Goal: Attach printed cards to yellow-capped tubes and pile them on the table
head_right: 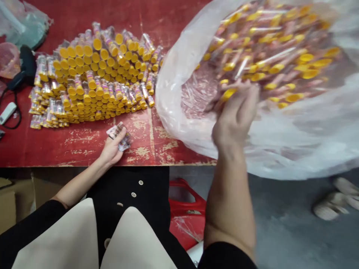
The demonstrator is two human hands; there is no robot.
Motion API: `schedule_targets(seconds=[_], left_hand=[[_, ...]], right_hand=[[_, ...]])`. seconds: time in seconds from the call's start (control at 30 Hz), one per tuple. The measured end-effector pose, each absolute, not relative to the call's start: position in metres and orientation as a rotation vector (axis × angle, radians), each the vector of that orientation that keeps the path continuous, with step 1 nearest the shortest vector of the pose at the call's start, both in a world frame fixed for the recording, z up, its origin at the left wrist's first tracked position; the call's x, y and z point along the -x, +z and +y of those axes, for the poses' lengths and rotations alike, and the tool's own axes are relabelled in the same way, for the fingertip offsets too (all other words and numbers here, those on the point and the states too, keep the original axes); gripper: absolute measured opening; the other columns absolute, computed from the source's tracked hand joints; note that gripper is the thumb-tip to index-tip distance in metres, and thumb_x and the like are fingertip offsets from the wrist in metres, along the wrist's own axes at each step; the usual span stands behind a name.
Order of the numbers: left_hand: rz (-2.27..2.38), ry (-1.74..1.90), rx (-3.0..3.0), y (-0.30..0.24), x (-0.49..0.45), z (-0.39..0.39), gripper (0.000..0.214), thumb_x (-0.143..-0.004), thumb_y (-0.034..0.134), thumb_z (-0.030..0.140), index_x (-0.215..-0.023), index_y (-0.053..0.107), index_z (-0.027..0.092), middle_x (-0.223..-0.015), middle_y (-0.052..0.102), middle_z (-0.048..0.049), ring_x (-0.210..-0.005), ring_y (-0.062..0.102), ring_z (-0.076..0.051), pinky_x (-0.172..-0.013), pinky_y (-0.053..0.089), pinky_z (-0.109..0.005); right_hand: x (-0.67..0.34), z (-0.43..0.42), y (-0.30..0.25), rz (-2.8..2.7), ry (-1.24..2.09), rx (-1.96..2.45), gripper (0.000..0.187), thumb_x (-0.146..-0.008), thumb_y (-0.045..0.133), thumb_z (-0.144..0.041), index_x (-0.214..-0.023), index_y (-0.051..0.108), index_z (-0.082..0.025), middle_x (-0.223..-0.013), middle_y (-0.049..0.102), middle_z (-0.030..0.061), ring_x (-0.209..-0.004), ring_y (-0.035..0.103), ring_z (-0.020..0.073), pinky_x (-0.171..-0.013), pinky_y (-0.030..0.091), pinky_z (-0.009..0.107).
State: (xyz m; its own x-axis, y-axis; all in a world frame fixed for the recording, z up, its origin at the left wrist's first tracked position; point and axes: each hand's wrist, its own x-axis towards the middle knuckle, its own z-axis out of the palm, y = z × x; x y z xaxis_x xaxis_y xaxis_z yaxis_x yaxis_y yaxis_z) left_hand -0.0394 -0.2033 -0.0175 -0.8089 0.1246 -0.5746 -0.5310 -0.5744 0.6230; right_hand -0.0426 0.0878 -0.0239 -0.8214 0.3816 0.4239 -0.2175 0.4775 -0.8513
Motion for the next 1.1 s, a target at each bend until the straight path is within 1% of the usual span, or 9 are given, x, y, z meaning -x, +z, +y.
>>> schedule_targets(seconds=[0.07,0.1,0.17,0.4,0.53,0.67,0.8,0.93,1.1], left_hand=[[1.131,2.437,0.666,-0.015,0.027,-0.195,0.042,-0.056,0.094,0.027,-0.086,0.067,0.015,-0.071,0.068,0.004,-0.06,0.065,-0.009,-0.057,0.051,-0.02],[1.083,2.445,0.66,-0.015,0.022,-0.191,0.046,-0.051,0.096,0.029,-0.084,0.068,0.015,-0.072,0.068,0.0032,-0.061,0.065,-0.01,-0.059,0.051,-0.022],[1.01,2.463,0.654,-0.018,0.016,-0.187,0.053,-0.044,0.098,0.035,-0.083,0.07,0.014,-0.077,0.07,0.0007,-0.065,0.065,-0.011,-0.066,0.053,-0.025],[1.221,2.441,0.656,-0.033,0.008,-0.224,0.064,-0.041,0.092,0.061,-0.075,0.066,0.013,-0.062,0.064,0.0017,-0.049,0.055,-0.008,-0.052,0.046,-0.024],[1.315,2.38,0.675,-0.034,-0.001,-0.256,0.066,-0.043,0.088,0.067,-0.073,0.064,0.013,-0.06,0.066,-0.0005,-0.052,0.06,-0.01,-0.059,0.052,-0.027],[1.386,2.456,0.823,-0.034,-0.003,-0.266,0.061,-0.05,0.087,0.065,-0.071,0.064,0.013,-0.057,0.061,0.0016,-0.048,0.053,-0.008,-0.051,0.045,-0.024],[1.458,2.607,0.794,-0.036,0.007,-0.255,0.05,-0.052,0.092,0.052,-0.066,0.063,0.014,-0.061,0.061,0.003,-0.053,0.051,-0.006,-0.056,0.044,-0.022],[1.435,2.61,0.767,-0.033,0.019,-0.242,0.049,-0.051,0.093,0.05,-0.071,0.066,0.014,-0.066,0.065,0.0032,-0.058,0.056,-0.007,-0.059,0.046,-0.021],[1.409,2.622,0.678,-0.026,0.031,-0.229,0.047,-0.048,0.097,0.038,-0.067,0.062,0.013,-0.064,0.064,0.0062,-0.058,0.057,-0.004,-0.061,0.045,-0.017]], right_hand=[[0.014,0.014,-0.014,-2.204,1.713,0.173,0.033,-0.095,0.052,-0.056,-0.104,0.062,-0.026,-0.075,0.057,0.0019,-0.055,0.048,0.0111,-0.051,0.041,0.029],[0.001,-0.017,-0.013,-2.305,1.76,0.175,0.036,-0.085,0.068,-0.056,-0.1,0.065,-0.024,-0.08,0.062,0.0025,-0.06,0.052,0.012,-0.054,0.044,0.028],[-0.018,-0.062,-0.02,-2.317,1.82,0.27,0.038,-0.072,0.08,-0.053,-0.086,0.066,-0.021,-0.079,0.064,0.0012,-0.065,0.056,0.013,-0.058,0.048,0.029],[-0.015,-0.104,-0.05,-2.098,2.015,0.561,0.036,-0.067,0.082,-0.047,-0.085,0.069,-0.018,-0.07,0.062,-0.0025,-0.055,0.051,0.0087,-0.056,0.042,0.025],[-0.014,-0.118,-0.048,-2.242,2.043,0.479,0.033,-0.066,0.082,-0.046,-0.078,0.071,-0.018,-0.069,0.064,-0.0002,-0.058,0.054,0.0108,-0.059,0.046,0.027],[-0.011,-0.136,-0.044,-2.278,2.1,0.393,0.03,-0.07,0.079,-0.046,-0.077,0.071,-0.018,-0.072,0.068,0.0015,-0.06,0.058,0.0114,-0.061,0.049,0.027],[-0.002,-0.138,-0.04,-2.234,2.096,0.391,0.029,-0.07,0.081,-0.043,-0.081,0.071,-0.017,-0.069,0.066,-0.0002,-0.056,0.054,0.0089,-0.056,0.045,0.023],[0.003,-0.126,-0.036,-2.151,2.134,0.437,0.03,-0.073,0.079,-0.045,-0.075,0.068,-0.017,-0.057,0.056,-0.0041,-0.049,0.047,0.0066,-0.048,0.038,0.021],[0.005,-0.113,-0.034,-2.02,2.265,0.352,0.038,-0.066,0.087,-0.043,-0.088,0.067,-0.02,-0.076,0.067,-0.0019,-0.064,0.06,0.0086,-0.061,0.051,0.022]])
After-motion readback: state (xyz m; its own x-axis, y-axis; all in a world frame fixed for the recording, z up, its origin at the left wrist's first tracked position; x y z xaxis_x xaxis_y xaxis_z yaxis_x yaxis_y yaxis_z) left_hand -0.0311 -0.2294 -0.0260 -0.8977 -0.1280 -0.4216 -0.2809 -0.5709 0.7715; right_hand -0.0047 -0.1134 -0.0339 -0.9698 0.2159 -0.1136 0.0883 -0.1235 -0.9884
